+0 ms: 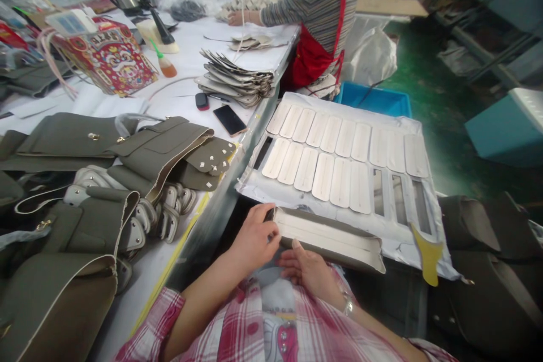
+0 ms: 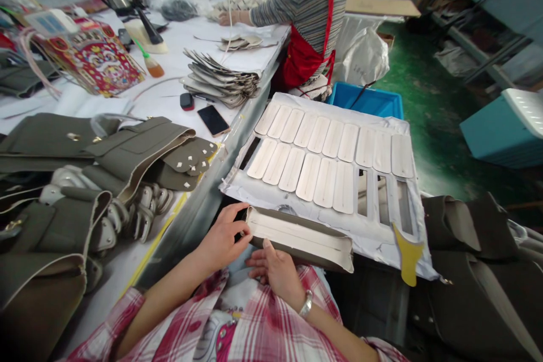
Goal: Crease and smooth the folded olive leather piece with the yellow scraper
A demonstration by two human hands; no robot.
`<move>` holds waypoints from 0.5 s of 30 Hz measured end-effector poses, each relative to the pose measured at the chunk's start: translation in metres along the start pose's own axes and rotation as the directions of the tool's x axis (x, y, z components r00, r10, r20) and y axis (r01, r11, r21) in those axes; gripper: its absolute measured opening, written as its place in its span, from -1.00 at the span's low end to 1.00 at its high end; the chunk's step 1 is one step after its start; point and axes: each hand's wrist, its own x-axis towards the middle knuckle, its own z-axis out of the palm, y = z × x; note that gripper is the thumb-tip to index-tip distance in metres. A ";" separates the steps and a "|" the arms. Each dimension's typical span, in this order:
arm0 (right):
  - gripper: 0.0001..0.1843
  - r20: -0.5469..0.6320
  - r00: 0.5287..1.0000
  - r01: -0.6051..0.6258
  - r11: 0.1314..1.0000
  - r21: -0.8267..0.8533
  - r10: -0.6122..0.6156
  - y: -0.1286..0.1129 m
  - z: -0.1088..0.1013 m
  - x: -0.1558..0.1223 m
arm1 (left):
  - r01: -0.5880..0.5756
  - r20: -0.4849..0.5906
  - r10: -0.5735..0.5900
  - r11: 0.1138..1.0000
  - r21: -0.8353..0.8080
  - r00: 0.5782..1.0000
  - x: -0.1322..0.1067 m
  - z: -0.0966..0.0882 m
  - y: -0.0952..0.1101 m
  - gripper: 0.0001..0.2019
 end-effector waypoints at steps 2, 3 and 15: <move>-0.48 0.018 1.000 -0.007 1.000 0.004 0.007 -0.004 0.007 0.000 | 0.006 0.035 -0.004 0.998 -0.057 0.999 0.000 -0.001 -0.002 -0.93; -0.47 0.028 1.000 -0.004 1.000 0.004 0.004 -0.005 0.011 0.000 | 0.010 0.050 -0.006 0.997 -0.081 0.999 0.000 -0.001 -0.003 -0.93; -0.50 0.131 0.989 0.052 0.995 0.085 -0.063 -0.006 0.038 0.006 | 0.012 0.000 -0.012 0.995 -0.104 1.000 -0.006 -0.004 0.001 -0.93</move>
